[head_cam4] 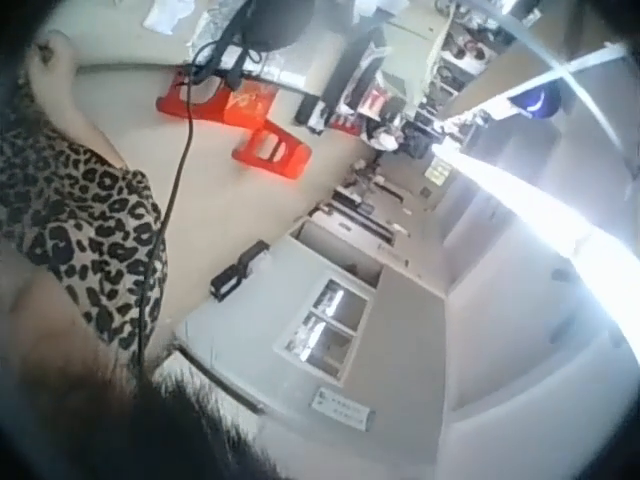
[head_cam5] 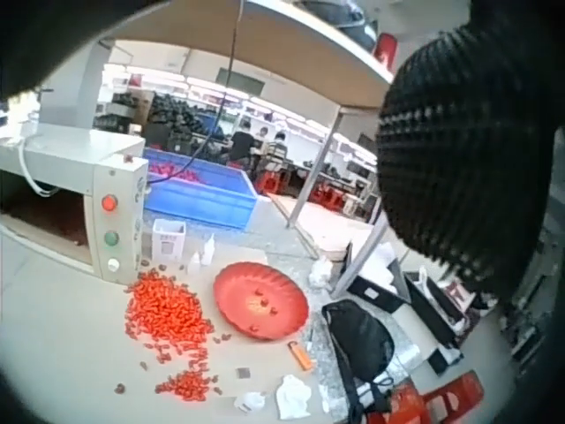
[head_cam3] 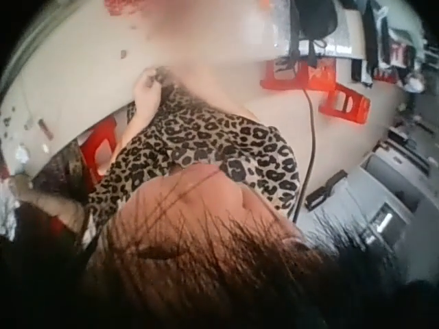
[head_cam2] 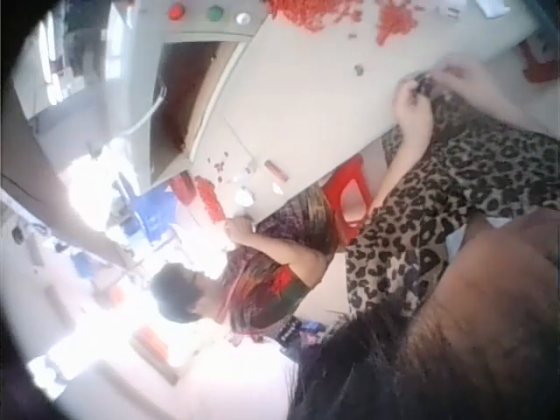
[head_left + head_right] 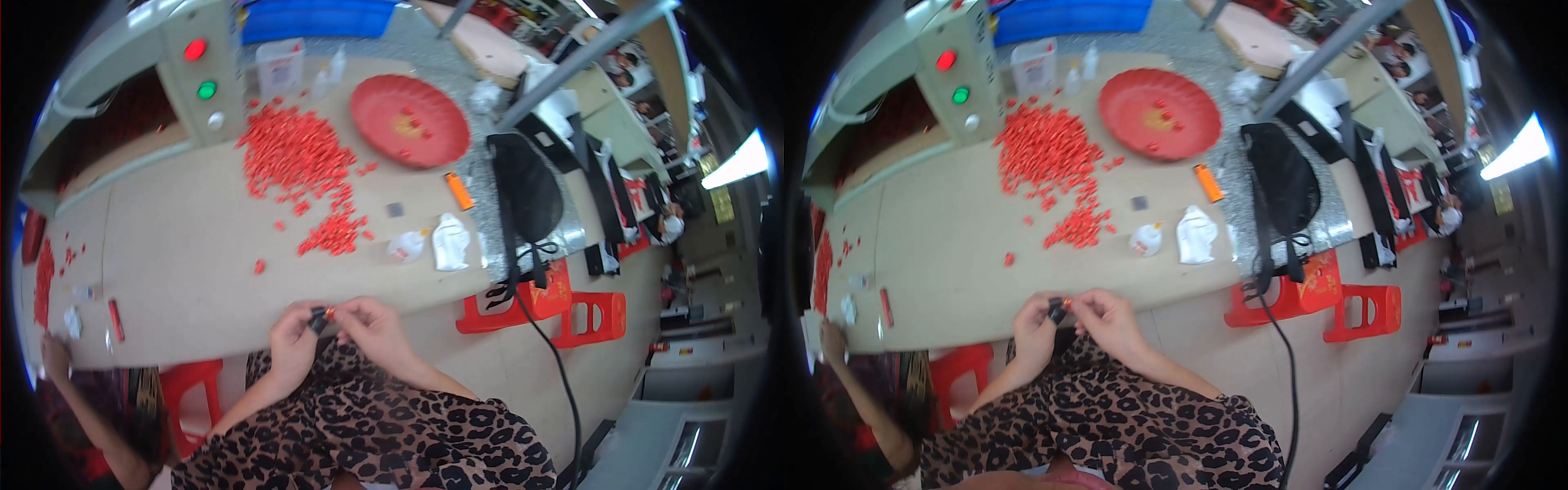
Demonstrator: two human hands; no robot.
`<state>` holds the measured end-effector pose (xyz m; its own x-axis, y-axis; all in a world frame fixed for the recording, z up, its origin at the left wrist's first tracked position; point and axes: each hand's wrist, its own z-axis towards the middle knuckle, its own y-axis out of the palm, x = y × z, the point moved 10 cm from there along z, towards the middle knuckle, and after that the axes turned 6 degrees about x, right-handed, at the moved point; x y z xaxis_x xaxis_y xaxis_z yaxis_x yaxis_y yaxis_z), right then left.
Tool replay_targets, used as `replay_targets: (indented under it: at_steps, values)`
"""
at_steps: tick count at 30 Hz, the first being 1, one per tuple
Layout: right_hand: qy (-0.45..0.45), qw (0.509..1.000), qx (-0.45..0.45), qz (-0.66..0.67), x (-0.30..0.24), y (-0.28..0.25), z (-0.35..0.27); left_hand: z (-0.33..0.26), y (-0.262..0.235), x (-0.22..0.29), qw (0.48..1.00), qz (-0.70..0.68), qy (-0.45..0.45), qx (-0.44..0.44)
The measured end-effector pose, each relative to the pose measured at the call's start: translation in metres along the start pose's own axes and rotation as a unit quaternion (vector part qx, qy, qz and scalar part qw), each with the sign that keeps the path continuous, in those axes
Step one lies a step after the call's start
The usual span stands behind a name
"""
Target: The person applies glue from a bottle to small red plastic pieces, then attaches them to black plastic bases at a workshop table.
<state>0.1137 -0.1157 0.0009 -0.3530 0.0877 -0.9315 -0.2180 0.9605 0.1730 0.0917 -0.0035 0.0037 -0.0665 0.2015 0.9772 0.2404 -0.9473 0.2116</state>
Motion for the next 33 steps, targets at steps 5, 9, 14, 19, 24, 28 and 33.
replay_targets:
  at_steps: [5,9,14,19,24,28,33]
  values:
    - [-0.034,0.999,-0.005,-0.014,-0.005,0.003,-0.007,-0.007,0.001,0.003,0.998,-0.054,0.023,-0.004]
    - [-0.046,0.998,-0.009,-0.035,-0.004,0.002,-0.003,-0.002,0.002,-0.001,0.999,-0.035,0.029,-0.016]
    - [-0.096,0.995,-0.01,-0.016,-0.004,0.002,0.003,0.001,0.001,-0.004,0.999,-0.04,0.032,-0.006]
    - [-0.102,0.995,0.003,0.001,-0.003,0.001,0.005,0.002,0.002,-0.003,0.999,-0.015,0.046,-0.012]
    - [-0.079,0.996,-0.024,-0.015,0.003,0.003,0.003,-0.001,0.002,-0.001,0.998,-0.018,0.057,-0.013]
    - [-0.065,0.997,-0.031,-0.04,0.003,0.005,0.001,-0.003,-0.001,-0.003,0.999,-0.003,0.048,-0.008]
    - [-0.076,0.995,-0.028,-0.051,0.009,0.006,0.006,-0.002,-0.003,0.006,0.998,0.025,0.045,0.022]
